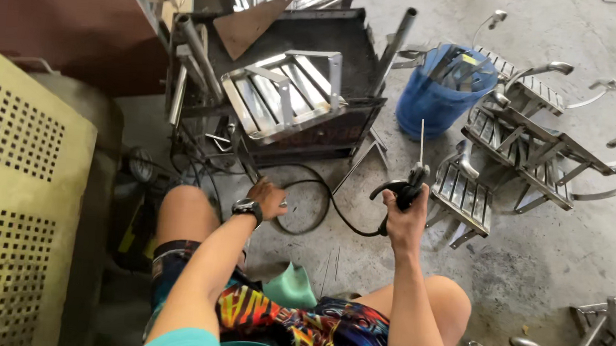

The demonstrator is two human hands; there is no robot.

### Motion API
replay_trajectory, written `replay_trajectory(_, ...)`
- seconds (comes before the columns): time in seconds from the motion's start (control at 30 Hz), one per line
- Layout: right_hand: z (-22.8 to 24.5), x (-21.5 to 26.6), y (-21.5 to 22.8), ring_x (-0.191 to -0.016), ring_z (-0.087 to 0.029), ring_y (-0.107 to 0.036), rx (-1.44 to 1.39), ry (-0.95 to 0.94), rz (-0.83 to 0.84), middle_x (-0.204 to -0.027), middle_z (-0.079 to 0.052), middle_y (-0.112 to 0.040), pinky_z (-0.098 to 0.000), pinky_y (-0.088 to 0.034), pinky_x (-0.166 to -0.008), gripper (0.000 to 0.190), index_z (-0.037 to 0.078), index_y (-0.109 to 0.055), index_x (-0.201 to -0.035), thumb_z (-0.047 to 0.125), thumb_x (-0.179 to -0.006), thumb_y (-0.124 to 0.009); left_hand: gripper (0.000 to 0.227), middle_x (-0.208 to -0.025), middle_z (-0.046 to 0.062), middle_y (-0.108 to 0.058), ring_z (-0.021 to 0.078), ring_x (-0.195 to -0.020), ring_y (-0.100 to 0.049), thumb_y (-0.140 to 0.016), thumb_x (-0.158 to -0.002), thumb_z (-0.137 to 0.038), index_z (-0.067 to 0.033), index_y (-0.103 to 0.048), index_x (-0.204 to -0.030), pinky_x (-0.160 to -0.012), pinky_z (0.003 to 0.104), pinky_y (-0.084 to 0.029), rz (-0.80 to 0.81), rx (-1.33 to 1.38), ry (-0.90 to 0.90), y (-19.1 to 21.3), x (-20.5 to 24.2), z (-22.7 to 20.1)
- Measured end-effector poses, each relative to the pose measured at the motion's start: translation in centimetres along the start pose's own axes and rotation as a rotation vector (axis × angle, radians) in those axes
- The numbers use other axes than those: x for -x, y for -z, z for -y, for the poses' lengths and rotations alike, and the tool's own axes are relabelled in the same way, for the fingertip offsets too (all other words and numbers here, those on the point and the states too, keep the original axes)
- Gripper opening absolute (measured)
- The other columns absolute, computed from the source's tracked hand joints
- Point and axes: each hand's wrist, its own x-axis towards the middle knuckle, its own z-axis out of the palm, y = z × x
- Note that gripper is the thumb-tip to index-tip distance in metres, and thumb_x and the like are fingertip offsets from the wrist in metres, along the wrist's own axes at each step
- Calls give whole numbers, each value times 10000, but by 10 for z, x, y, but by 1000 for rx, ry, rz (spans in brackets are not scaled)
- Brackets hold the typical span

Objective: The person welds metal components to form a small ladder-like structure using a hand-held electrode holder.

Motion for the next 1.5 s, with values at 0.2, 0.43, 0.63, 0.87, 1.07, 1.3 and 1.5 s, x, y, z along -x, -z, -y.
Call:
replay_trajectory(0.2, -6, 20, -15, -744, -188, -628, 62, 48, 43, -795, -49, -577, -380, -512, -733, 369, 153, -524, -1135, 227, -928, -820, 434, -902, 142, -765, 313, -1111, -689, -633, -865, -589, -165, -720, -890, -1208, 519, -267, 6, -20, 3, 6, 4, -8)
replay_trajectory(0.43, 17, 48, -24, -719, -169, -605, -25, 102, 190, -778, -48, -569, -376, -510, -694, 503, 123, -472, -1283, 215, -916, -805, 359, -744, 111, -734, 279, -956, -697, -651, -883, -497, -152, -688, -789, -1135, 518, -320, -81, 3, -99, 0, 10, -9)
replay_trajectory(0.63, 48, 79, -39, -721, -109, -601, -4, 84, 213, -783, -15, -570, -291, -517, -715, 623, 84, -495, -1308, 248, -836, -867, 284, -796, 124, -760, 293, -984, -720, -651, -868, -388, -124, -743, -816, -1150, 526, -320, -94, 83, -58, 15, 13, -21)
replay_trajectory(0.87, 44, 127, -63, -728, -145, -628, 85, -21, 118, -849, -59, -616, -283, -555, -701, 720, 84, -498, -1210, 157, -663, -961, 297, -914, 135, -766, 318, -1056, -671, -669, -903, -407, -126, -766, -919, -1146, 515, -309, -39, 63, 16, 32, 7, -42)
replay_trajectory(1.07, 9, 139, -75, -1065, -229, -616, 384, -191, 25, -1123, -138, -653, -363, -489, -992, 818, 38, -505, -1289, 341, -648, -912, 186, -688, 110, -728, 302, -799, -654, -662, -839, -241, -97, -772, -799, -981, 490, -411, -312, 32, 10, -2, -19, -54)
replay_trajectory(1.3, -14, 122, -84, -812, -101, -619, 190, -185, -4, -927, -28, -642, -240, -543, -784, 572, 92, -487, -1101, 89, -705, -899, 257, -835, 35, -769, 275, -930, -654, -539, -971, -216, -137, -750, -1093, -972, 489, -329, -101, -57, 130, 11, -32, -71)
replay_trajectory(1.5, -19, 119, -86, -787, -107, -611, 245, -250, -24, -933, -33, -635, -257, -547, -757, 615, 87, -506, -1146, 130, -685, -910, 230, -792, 40, -754, 283, -933, -649, -553, -969, -203, -122, -761, -1023, -986, 487, -340, -107, -72, 212, 25, -34, -81)
